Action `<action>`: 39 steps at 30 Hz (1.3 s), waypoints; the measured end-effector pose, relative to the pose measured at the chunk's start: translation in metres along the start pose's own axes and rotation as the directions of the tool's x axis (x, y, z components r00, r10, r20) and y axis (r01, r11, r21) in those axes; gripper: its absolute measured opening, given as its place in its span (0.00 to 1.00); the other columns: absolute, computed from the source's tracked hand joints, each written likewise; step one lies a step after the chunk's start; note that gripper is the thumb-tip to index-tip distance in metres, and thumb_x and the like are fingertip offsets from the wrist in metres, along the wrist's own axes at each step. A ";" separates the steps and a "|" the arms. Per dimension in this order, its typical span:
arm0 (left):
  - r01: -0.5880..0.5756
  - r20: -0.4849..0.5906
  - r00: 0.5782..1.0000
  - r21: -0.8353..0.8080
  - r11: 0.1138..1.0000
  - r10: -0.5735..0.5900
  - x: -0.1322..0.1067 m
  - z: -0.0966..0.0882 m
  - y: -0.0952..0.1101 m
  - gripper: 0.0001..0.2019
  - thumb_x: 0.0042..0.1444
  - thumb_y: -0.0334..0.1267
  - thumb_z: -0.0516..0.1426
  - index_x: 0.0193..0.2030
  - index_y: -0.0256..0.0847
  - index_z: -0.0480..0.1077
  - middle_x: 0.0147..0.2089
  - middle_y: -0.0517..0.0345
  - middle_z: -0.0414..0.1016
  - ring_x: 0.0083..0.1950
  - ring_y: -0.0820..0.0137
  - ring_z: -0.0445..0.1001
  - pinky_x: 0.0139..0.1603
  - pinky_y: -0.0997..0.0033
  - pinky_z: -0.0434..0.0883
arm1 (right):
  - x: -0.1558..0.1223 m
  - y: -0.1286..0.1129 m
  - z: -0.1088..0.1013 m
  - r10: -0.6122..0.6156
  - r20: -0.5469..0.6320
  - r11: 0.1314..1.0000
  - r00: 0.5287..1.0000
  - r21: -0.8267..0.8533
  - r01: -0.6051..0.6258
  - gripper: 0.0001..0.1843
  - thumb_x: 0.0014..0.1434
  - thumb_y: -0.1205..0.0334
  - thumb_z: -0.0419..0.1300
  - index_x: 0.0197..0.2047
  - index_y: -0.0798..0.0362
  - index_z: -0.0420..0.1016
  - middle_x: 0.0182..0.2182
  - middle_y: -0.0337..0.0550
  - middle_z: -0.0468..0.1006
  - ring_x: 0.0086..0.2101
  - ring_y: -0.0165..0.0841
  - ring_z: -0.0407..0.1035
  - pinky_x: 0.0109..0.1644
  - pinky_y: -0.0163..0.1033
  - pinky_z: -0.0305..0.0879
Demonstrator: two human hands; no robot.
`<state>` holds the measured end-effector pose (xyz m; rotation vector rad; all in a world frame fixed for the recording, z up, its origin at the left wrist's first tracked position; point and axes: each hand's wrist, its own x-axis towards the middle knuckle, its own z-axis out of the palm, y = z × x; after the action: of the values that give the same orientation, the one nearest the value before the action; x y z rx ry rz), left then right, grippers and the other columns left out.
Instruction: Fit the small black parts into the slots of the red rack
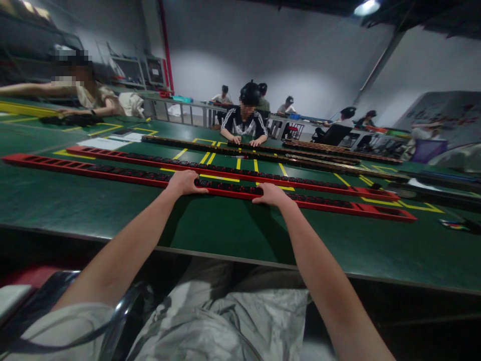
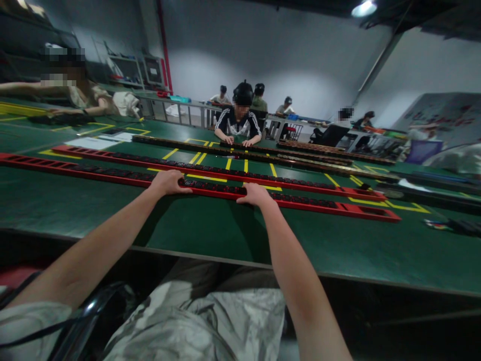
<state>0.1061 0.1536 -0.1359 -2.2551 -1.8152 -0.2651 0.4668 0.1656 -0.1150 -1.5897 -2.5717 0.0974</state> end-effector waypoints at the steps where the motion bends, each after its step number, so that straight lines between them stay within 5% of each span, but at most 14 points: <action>1: 0.003 0.002 1.000 0.004 1.000 -0.003 0.000 0.000 0.001 0.36 0.44 0.75 0.53 0.38 0.41 0.74 0.47 0.46 0.79 0.49 0.52 0.76 0.43 0.62 0.68 | 0.000 0.003 0.000 0.013 0.006 1.000 1.000 0.001 -0.013 0.36 0.50 0.44 0.69 0.56 0.56 0.73 0.52 0.57 0.76 0.50 0.49 0.71 0.52 0.47 0.67; 11: -0.112 -0.121 0.988 -0.090 0.990 0.101 -0.001 0.001 0.043 0.29 0.56 0.64 0.52 0.52 0.42 0.70 0.54 0.47 0.75 0.55 0.56 0.72 0.48 0.63 0.68 | -0.004 0.004 0.000 0.044 -0.018 0.999 0.999 0.022 -0.043 0.34 0.49 0.40 0.68 0.53 0.54 0.75 0.51 0.54 0.77 0.48 0.48 0.72 0.47 0.45 0.68; 16: -0.168 -0.038 0.986 -0.069 0.983 0.165 0.007 0.008 0.062 0.32 0.55 0.67 0.50 0.52 0.41 0.70 0.52 0.45 0.76 0.53 0.54 0.74 0.49 0.62 0.68 | -0.004 0.006 0.002 0.034 -0.035 0.999 0.999 0.021 -0.034 0.35 0.49 0.39 0.67 0.53 0.54 0.75 0.51 0.55 0.77 0.48 0.49 0.72 0.47 0.47 0.68; 34: -0.169 -0.074 0.984 -0.059 0.984 0.164 0.008 0.012 0.043 0.34 0.52 0.70 0.52 0.47 0.41 0.72 0.49 0.48 0.76 0.50 0.57 0.74 0.45 0.66 0.68 | 0.000 -0.002 0.008 -0.021 -0.086 0.999 0.996 -0.045 0.018 0.35 0.53 0.37 0.64 0.54 0.55 0.74 0.51 0.54 0.77 0.50 0.48 0.71 0.50 0.46 0.68; 39: -0.171 -0.118 0.981 -0.170 0.970 0.153 0.006 0.011 0.042 0.24 0.62 0.59 0.49 0.50 0.43 0.72 0.52 0.51 0.76 0.52 0.59 0.74 0.45 0.66 0.69 | 0.000 -0.001 0.009 0.010 -0.072 1.000 0.997 -0.015 -0.011 0.36 0.52 0.36 0.64 0.55 0.54 0.74 0.51 0.53 0.77 0.49 0.48 0.72 0.50 0.46 0.68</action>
<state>0.1479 0.1540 -0.1475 -2.4435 -1.6014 -0.5246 0.4644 0.1656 -0.1242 -1.5821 -2.5161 0.0209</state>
